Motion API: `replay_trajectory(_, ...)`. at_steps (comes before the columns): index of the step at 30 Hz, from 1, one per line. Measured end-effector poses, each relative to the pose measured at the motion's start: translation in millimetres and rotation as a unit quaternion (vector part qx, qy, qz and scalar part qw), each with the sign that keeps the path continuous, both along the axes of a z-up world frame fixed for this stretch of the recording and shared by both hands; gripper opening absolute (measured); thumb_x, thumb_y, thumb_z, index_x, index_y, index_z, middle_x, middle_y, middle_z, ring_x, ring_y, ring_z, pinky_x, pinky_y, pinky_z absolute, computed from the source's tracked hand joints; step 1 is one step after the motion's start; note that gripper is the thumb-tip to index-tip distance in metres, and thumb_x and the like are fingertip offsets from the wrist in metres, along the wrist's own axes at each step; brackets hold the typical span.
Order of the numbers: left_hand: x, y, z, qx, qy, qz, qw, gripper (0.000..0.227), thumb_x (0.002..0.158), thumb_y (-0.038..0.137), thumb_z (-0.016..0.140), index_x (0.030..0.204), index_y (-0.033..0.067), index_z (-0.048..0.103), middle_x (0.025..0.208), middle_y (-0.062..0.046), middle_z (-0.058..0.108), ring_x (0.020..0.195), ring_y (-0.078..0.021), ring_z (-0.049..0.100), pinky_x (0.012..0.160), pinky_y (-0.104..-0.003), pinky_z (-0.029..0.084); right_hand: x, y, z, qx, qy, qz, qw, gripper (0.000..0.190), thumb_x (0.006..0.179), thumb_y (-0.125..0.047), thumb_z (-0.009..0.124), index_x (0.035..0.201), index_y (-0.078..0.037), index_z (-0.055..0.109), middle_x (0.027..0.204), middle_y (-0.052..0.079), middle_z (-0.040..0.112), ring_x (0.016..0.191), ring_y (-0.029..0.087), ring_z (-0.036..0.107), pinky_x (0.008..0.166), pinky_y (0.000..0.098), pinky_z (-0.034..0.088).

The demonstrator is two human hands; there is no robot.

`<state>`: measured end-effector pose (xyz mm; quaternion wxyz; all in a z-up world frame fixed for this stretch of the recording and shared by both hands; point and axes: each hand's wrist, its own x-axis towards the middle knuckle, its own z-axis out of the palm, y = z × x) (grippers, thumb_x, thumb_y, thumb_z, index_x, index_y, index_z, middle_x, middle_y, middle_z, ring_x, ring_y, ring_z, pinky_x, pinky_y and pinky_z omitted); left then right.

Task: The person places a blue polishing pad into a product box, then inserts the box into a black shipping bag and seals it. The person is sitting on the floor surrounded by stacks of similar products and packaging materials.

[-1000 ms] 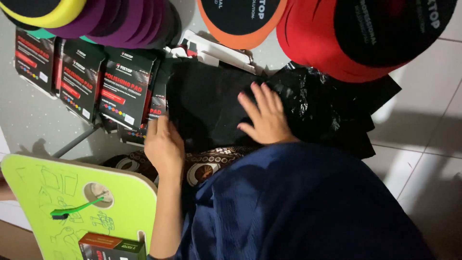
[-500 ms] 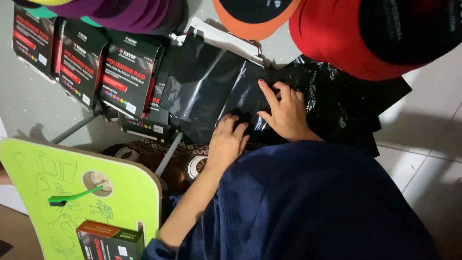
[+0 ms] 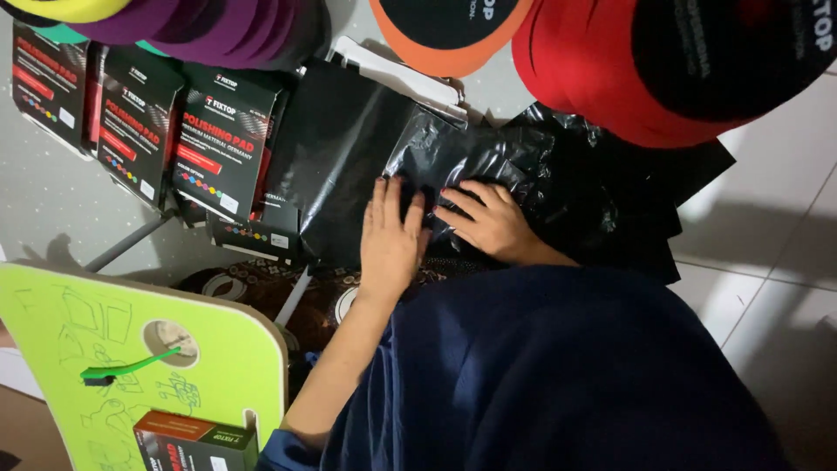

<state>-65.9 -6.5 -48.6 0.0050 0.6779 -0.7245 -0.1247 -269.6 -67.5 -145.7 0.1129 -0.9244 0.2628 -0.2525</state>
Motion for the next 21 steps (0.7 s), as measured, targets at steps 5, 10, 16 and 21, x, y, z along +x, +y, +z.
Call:
replay_trajectory(5,-9.2,7.7,7.3,-0.002,0.016,-0.031,0.999,0.092,0.067,0.064,0.083,0.138,0.0134,0.054,0.145,-0.022,0.047,0.144,-0.0447,0.041,0.112,-0.059,0.039,15.0,-11.4,40.1,0.082,-0.064,-0.013,0.994,0.025,0.098,-0.027,0.068,0.121,-0.020,0.074,0.120,0.004,0.071,0.106,0.026,0.069,0.084,0.0410,0.052)
replay_trajectory(10,5.6,6.3,14.5,-0.184,-0.050,-0.051,0.980,0.020,0.102,0.018,0.058,0.119,0.0154,0.067,0.106,-0.009,0.064,0.117,-0.0309,0.063,0.107,-0.056,0.045,22.1,-18.9,77.3,0.134,-0.100,-0.030,0.985,0.031,0.100,-0.029,0.067,0.128,-0.015,0.072,0.107,0.005,0.072,0.096,0.026,0.072,0.082,0.0417,0.055)
replay_trajectory(16,38.1,14.7,63.0,-0.057,0.060,0.072,0.994,0.056,0.067,-0.002,0.074,0.120,0.0131,0.062,0.097,-0.005,0.071,0.122,-0.0237,0.063,0.121,-0.058,0.030,13.4,-37.5,102.4,0.027,-0.111,0.037,0.993,0.027,0.104,-0.021,0.063,0.129,-0.016,0.073,0.110,0.006,0.074,0.099,0.022,0.074,0.087,0.0357,0.057)
replay_trajectory(21,25.8,8.2,142.2,0.219,0.285,0.097,0.928,0.091,0.075,0.041,0.085,0.150,0.0082,0.048,0.155,-0.022,0.044,0.149,-0.0534,0.022,0.112,-0.079,0.005,15.5,-35.7,97.1,0.061,-0.094,0.030,0.993,0.020,0.108,-0.019,0.058,0.105,-0.018,0.077,0.092,-0.005,0.072,0.088,0.014,0.074,0.078,0.0296,0.059)
